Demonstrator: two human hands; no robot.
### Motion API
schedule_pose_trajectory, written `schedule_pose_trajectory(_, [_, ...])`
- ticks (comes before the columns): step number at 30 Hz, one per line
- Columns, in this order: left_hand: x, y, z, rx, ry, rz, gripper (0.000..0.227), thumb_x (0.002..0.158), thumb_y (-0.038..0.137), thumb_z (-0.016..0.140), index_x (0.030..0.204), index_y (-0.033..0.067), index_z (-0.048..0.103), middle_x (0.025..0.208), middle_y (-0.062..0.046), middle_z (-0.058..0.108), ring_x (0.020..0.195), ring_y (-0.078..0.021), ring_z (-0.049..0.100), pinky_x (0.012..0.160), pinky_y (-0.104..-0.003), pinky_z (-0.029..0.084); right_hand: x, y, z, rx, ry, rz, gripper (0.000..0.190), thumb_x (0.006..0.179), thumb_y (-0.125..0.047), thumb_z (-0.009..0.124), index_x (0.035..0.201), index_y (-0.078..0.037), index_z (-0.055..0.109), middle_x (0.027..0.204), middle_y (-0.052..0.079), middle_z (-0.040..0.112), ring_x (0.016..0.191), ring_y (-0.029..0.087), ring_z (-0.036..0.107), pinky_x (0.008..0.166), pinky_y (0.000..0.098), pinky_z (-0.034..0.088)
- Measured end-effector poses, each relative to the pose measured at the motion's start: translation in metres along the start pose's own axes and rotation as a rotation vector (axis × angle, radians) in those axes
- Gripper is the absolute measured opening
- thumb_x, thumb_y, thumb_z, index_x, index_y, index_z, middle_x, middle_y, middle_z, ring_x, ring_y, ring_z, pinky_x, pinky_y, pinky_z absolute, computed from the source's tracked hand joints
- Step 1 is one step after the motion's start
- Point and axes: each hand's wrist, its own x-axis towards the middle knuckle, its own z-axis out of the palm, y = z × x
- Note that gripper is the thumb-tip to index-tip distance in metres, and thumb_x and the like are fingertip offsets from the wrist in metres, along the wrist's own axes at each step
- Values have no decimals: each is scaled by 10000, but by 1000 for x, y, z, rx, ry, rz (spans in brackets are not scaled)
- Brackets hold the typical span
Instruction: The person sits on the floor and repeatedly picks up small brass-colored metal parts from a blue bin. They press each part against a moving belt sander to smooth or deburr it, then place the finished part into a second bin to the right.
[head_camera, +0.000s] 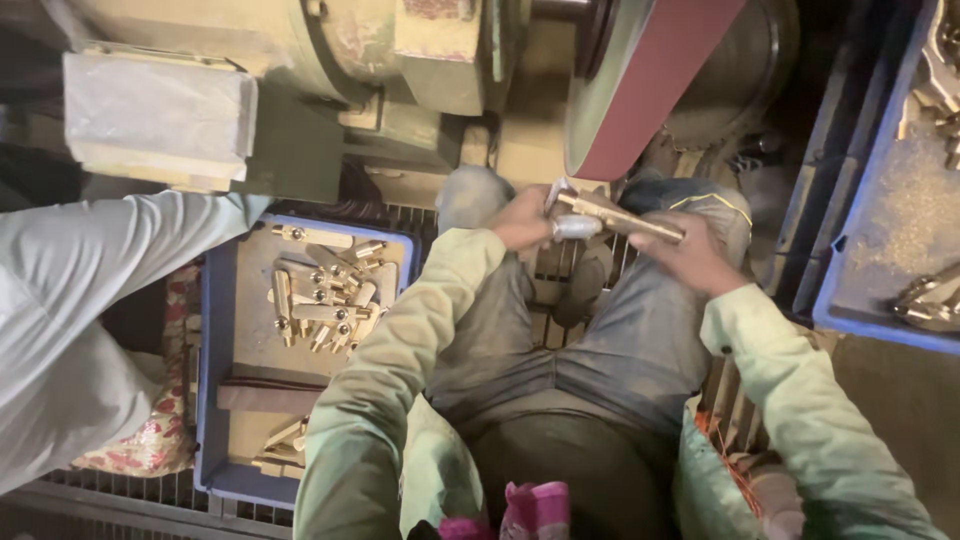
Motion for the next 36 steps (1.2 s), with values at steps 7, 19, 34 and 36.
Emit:
schedule_pose_trajectory(7, [23, -4, 27, -439, 196, -166, 254, 856, 105, 589, 1066, -13, 670, 627, -94, 590, 399, -172, 480, 352, -327, 371, 38, 2, -1, 561, -29, 487, 200, 926, -166, 723, 983, 22, 683, 570, -4, 483, 433, 84, 374, 394, 286, 318])
schedule_pose_trajectory(19, [25, -22, 42, -636, 340, -144, 141, 880, -43, 616, 1020, -24, 611, 733, -66, 629, 536, -119, 566, 449, -273, 435, 48, -18, 9, 644, -13, 544, 182, 938, -125, 693, 1078, -9, 704, 567, -49, 434, 435, 60, 357, 421, 282, 371])
schedule_pose_trajectory(34, [22, -21, 35, -694, 339, -167, 181, 871, -22, 600, 1052, -21, 609, 740, -58, 617, 520, -103, 545, 389, -275, 377, 56, -16, 19, 730, 62, 571, 233, 916, -30, 698, 1127, -40, 600, 671, -34, 514, 497, 52, 409, 441, 289, 395])
schedule_pose_trajectory(36, [25, -25, 38, -657, 334, -189, 169, 877, -18, 592, 1045, -20, 608, 725, -62, 608, 506, -107, 547, 371, -274, 358, 54, -12, 13, 684, 24, 537, 173, 943, -51, 698, 1110, -8, 687, 647, -43, 477, 504, 48, 390, 452, 282, 398])
